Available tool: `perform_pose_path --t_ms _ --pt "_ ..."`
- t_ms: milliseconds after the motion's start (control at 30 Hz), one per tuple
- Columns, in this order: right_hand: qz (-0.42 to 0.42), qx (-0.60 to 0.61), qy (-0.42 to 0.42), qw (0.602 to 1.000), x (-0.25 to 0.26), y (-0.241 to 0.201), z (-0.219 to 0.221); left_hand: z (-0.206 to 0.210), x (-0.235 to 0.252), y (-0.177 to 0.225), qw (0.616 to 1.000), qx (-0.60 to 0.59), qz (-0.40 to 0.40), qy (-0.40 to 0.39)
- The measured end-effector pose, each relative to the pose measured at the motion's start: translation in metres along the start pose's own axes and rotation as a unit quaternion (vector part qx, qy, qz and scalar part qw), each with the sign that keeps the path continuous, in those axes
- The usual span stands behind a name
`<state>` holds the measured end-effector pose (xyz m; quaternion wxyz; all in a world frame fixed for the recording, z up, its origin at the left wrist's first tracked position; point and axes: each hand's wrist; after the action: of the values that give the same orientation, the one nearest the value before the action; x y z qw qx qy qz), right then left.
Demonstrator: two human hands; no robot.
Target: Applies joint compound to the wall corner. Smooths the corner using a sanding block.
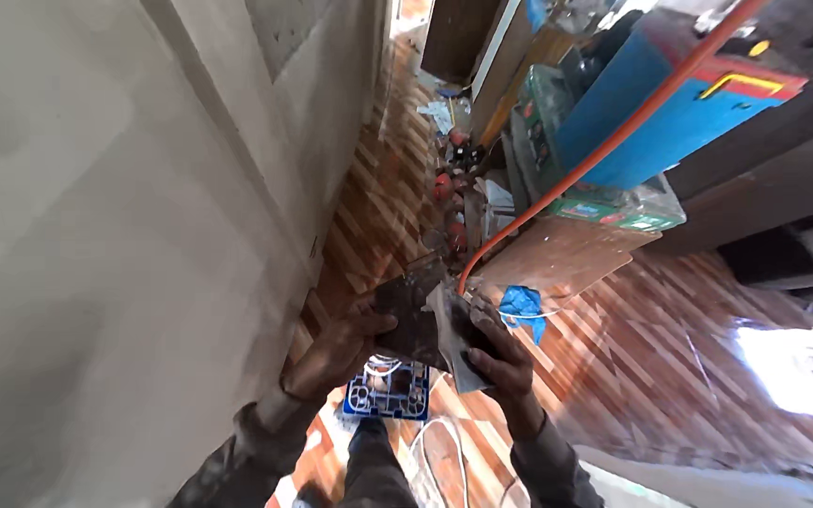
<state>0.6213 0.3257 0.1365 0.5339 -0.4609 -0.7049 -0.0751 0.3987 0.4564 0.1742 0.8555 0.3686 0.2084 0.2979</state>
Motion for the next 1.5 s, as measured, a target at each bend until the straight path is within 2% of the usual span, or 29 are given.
perform_pose_path --t_ms 167,467,733,800,833,900,933,967,1033,1067,1133,1233,1300,1433,1500 --pt "0.020 -0.058 0.033 0.998 -0.002 0.021 0.018 0.020 0.009 -0.001 0.997 0.022 0.066 -0.027" --pt "0.085 -0.114 0.060 0.988 -0.008 -0.010 0.042 0.007 -0.016 -0.005 0.989 0.020 0.143 0.018" --pt "0.125 -0.143 0.023 0.982 -0.014 -0.033 0.050 -0.001 -0.036 0.002 0.983 0.022 0.179 0.034" --pt "0.164 -0.165 -0.027 0.972 -0.019 -0.039 0.054 -0.001 -0.040 0.009 0.981 -0.009 0.193 0.017" --pt "0.211 -0.161 -0.042 0.963 -0.022 -0.043 0.061 0.002 -0.043 0.016 0.978 -0.024 0.208 0.010" --pt "0.372 -0.092 -0.006 0.924 -0.018 -0.050 0.075 0.005 -0.049 0.036 0.969 -0.029 0.243 0.034" --pt "0.465 -0.015 0.032 0.884 -0.011 -0.049 0.076 0.001 -0.053 0.043 0.963 -0.036 0.259 0.068" --pt "0.523 0.084 0.094 0.843 -0.004 -0.045 0.077 -0.006 -0.057 0.048 0.958 -0.044 0.265 0.106" --pt "0.564 0.281 0.216 0.746 0.021 -0.046 0.079 -0.023 -0.063 0.052 0.950 -0.057 0.259 0.167" --pt "0.575 0.341 0.245 0.702 0.036 -0.053 0.079 -0.029 -0.066 0.051 0.948 -0.055 0.250 0.189" --pt "0.576 0.415 0.266 0.652 0.062 -0.066 0.079 -0.035 -0.073 0.042 0.946 -0.062 0.230 0.219" --pt "0.548 0.480 0.250 0.638 0.090 -0.078 0.082 -0.033 -0.074 0.026 0.942 -0.093 0.227 0.230" --pt "0.540 0.490 0.230 0.644 0.098 -0.080 0.086 -0.031 -0.069 0.019 0.937 -0.114 0.232 0.235" --pt "0.510 0.453 0.205 0.702 0.107 -0.073 0.099 -0.029 -0.062 0.020 0.919 -0.126 0.255 0.274" --pt "0.502 0.448 0.198 0.713 0.110 -0.059 0.099 -0.034 -0.062 0.022 0.907 -0.128 0.288 0.279"
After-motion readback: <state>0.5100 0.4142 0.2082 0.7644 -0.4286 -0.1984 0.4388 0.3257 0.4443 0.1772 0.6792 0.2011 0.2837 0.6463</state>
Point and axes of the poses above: each hand's wrist, its own x-axis towards the middle knuckle, its own z-axis out of the palm, y = z × x, and after that the axes turned 5 degrees about z, right-handed
